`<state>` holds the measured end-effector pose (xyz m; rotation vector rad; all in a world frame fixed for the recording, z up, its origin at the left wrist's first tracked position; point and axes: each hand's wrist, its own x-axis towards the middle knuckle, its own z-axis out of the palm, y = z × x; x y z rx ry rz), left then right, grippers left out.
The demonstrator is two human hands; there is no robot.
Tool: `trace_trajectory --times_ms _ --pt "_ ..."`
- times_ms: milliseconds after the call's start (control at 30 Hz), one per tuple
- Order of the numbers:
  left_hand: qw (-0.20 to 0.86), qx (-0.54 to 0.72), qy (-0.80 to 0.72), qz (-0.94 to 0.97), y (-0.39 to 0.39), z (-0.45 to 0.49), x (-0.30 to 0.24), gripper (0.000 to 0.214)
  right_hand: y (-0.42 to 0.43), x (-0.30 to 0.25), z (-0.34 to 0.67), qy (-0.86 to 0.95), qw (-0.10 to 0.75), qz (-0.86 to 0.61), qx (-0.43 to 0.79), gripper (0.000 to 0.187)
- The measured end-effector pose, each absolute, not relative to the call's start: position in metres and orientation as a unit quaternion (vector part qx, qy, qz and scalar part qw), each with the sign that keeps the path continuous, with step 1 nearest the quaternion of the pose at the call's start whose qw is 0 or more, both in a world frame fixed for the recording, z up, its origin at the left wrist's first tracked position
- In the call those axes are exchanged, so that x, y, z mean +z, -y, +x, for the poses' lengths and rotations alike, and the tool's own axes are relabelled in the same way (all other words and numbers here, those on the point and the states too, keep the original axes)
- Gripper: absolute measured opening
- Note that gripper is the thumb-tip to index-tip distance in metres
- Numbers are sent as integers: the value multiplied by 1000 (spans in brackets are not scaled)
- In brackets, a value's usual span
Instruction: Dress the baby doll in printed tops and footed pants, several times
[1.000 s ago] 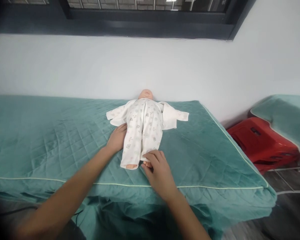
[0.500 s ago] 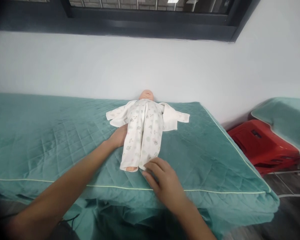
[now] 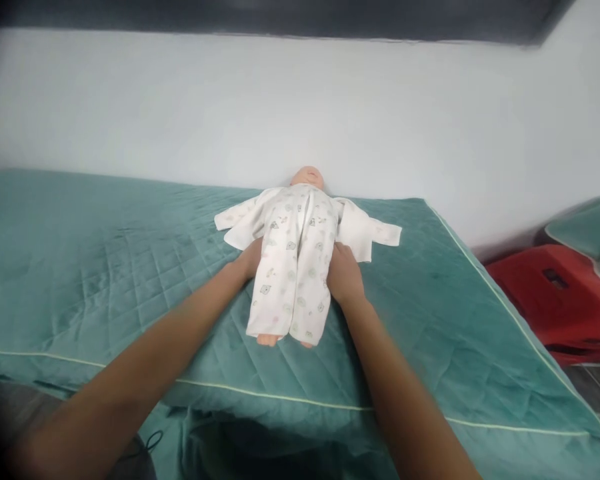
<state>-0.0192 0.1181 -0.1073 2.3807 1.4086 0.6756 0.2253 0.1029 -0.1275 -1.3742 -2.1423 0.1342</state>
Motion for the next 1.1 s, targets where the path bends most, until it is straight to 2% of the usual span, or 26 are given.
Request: trace_trajectory --times_ms 167,367,533,767,1000,1100 --pt "161 258 -476 825 -115 -22 -107 28 -93 -126 231 770 304 -558 66 20" --pt "168 265 -482 818 -118 -24 -112 21 -99 -129 236 813 307 -481 119 21" --pt "169 259 -493 813 -121 -22 -112 27 -101 -130 234 847 263 -457 63 19" --pt "195 270 -511 793 -119 -21 -108 32 -100 -125 221 833 251 -493 -3 30" --pt "187 318 -509 778 -108 -22 -109 30 -91 -127 227 829 311 -458 80 32" --pt "184 340 -512 767 -103 -21 -111 34 -82 -129 228 822 289 -481 99 30"
